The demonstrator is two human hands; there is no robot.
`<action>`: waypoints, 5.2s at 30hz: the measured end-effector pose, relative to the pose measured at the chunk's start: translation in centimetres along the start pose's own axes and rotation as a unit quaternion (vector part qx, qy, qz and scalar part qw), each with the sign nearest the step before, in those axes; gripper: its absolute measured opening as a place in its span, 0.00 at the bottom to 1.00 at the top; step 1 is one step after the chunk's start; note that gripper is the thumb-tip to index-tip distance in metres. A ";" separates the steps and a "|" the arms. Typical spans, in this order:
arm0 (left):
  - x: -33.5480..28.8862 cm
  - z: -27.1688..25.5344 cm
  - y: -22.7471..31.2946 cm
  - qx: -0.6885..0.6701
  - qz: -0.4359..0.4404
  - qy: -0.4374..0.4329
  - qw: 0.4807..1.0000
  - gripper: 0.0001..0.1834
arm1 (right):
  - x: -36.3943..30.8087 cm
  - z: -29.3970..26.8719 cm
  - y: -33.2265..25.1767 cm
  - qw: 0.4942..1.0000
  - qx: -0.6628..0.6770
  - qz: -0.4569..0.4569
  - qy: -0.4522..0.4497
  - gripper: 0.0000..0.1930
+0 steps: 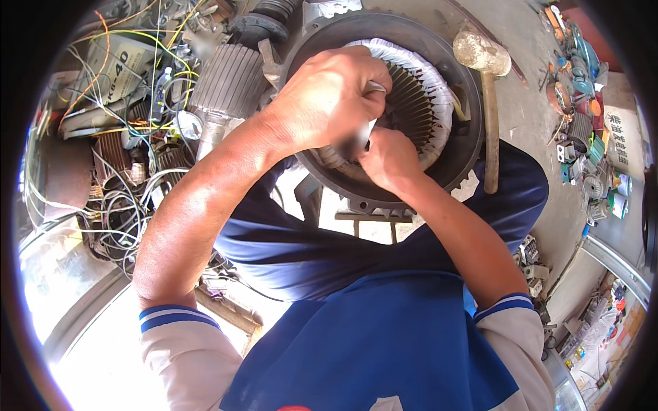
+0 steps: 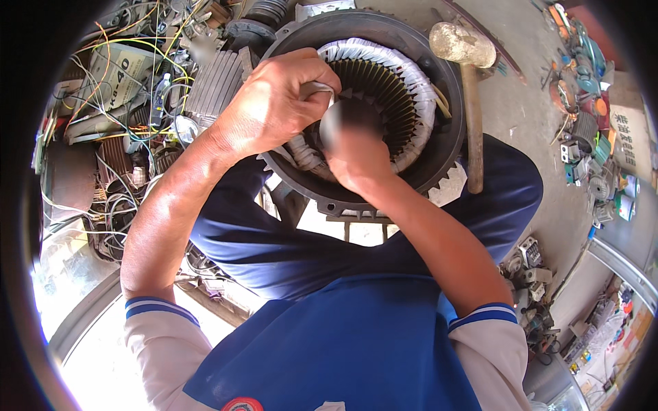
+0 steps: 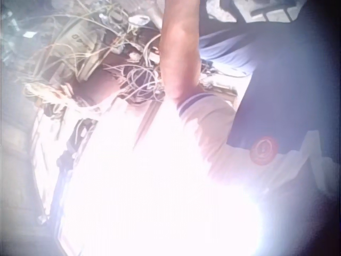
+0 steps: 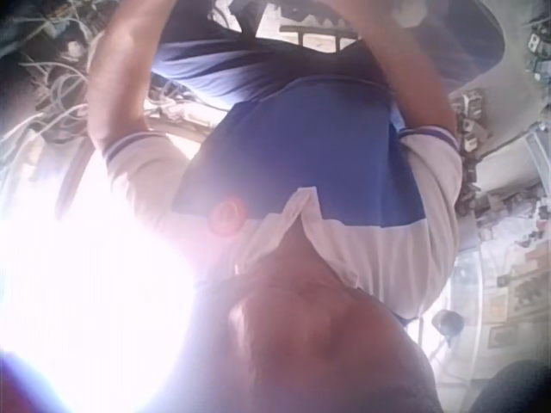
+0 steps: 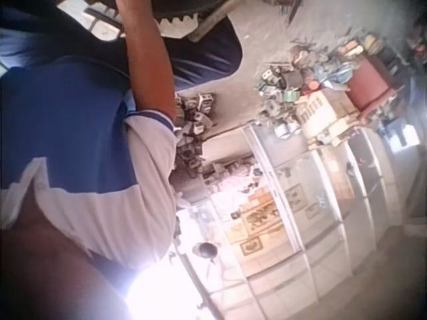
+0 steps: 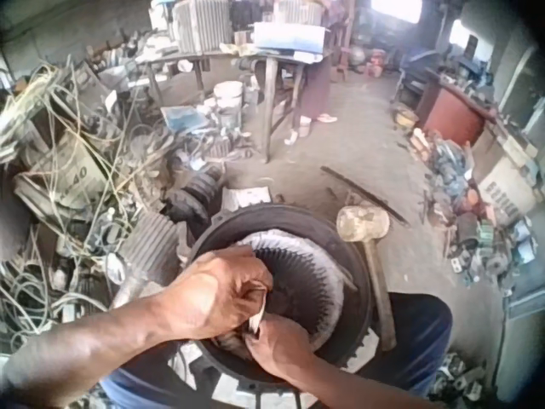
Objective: The person tapes insulation around the internal components of a large industrial motor housing and taps them into place using a mallet.
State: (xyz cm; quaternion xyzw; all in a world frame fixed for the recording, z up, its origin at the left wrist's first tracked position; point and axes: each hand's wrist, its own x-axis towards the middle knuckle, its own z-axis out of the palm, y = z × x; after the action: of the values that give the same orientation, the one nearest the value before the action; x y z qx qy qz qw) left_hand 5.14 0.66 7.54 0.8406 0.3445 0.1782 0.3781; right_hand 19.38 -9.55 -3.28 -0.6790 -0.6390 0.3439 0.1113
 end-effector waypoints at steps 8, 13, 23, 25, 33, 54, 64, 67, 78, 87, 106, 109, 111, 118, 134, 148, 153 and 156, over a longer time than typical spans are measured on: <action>-1.9 -1.0 -0.9 0.013 0.049 0.025 0.998 0.08 | 1.4 0.5 0.7 0.990 0.019 0.039 -0.132 0.16; -3.7 -3.3 -1.4 0.101 0.072 0.070 0.990 0.08 | 1.5 1.0 1.5 0.979 0.094 0.086 -0.161 0.16; -12.2 -7.3 2.7 0.055 -0.011 -0.174 0.983 0.10 | 0.5 2.1 0.8 0.990 0.071 -0.008 -0.122 0.12; -11.8 -8.1 3.1 0.071 -0.041 -0.338 0.938 0.05 | -0.1 1.1 0.6 0.987 -0.009 -0.056 -0.147 0.12; -1.4 -2.4 -2.6 0.058 0.061 -0.284 0.955 0.05 | -2.6 0.2 0.7 0.979 0.003 -0.103 -0.174 0.12; 5.2 7.1 -9.9 0.202 -0.085 -0.540 0.812 0.11 | -3.5 1.5 1.8 0.987 0.012 -0.154 -0.033 0.15; 3.9 10.2 -11.4 0.247 -0.027 -0.588 0.770 0.10 | -3.5 1.6 1.6 0.982 -0.020 -0.167 -0.089 0.16; 4.3 7.7 -9.6 0.019 -0.249 -0.413 0.876 0.07 | -3.1 0.7 0.9 0.977 -0.036 -0.131 -0.163 0.17; 5.3 7.3 -6.6 -0.419 -0.414 0.078 0.804 0.08 | -2.7 1.0 1.2 0.976 -0.023 -0.147 -0.160 0.16; 6.1 -20.3 -4.8 -0.527 -0.060 0.249 0.810 0.12 | -1.8 2.2 3.3 0.912 -0.210 -0.310 -0.168 0.11; 0.2 3.1 -6.3 0.446 0.016 -0.336 0.829 0.10 | -2.2 1.5 2.2 0.891 -0.232 -0.377 -0.104 0.12; 2.6 0.9 -8.0 0.441 0.049 -0.317 0.838 0.08 | -2.4 1.4 1.8 0.932 -0.173 -0.289 -0.135 0.13; 5.4 -3.5 -8.4 0.243 -0.145 -0.132 0.950 0.09 | -2.4 1.2 2.1 0.971 -0.082 -0.171 -0.148 0.14; 3.6 -19.9 -15.2 0.584 -0.310 -0.041 0.749 0.19 | -2.2 2.3 2.1 0.963 -0.093 -0.194 -0.160 0.18; 3.9 4.3 -1.9 0.354 -0.036 -0.422 0.834 0.11 | -2.4 1.1 1.1 0.972 -0.041 -0.120 -0.196 0.27; -0.3 0.4 -6.6 -0.058 -0.038 -0.135 0.988 0.20 | 1.0 -12.2 12.4 0.915 -0.169 0.101 0.353 0.30; -3.0 1.8 -9.6 0.011 0.084 0.064 0.994 0.18 | 1.9 -12.6 13.3 0.913 -0.184 0.099 0.350 0.28; -3.5 2.0 -9.7 -0.008 0.104 0.099 0.990 0.17 | 1.4 -14.8 12.0 0.923 -0.181 0.079 0.329 0.25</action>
State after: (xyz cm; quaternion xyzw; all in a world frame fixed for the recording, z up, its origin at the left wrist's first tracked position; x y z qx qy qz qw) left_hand -0.52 1.83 -1.25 0.8472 0.2894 0.3013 0.3283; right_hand 37.80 -5.84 0.15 -0.8109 -0.5619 -0.0125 0.1633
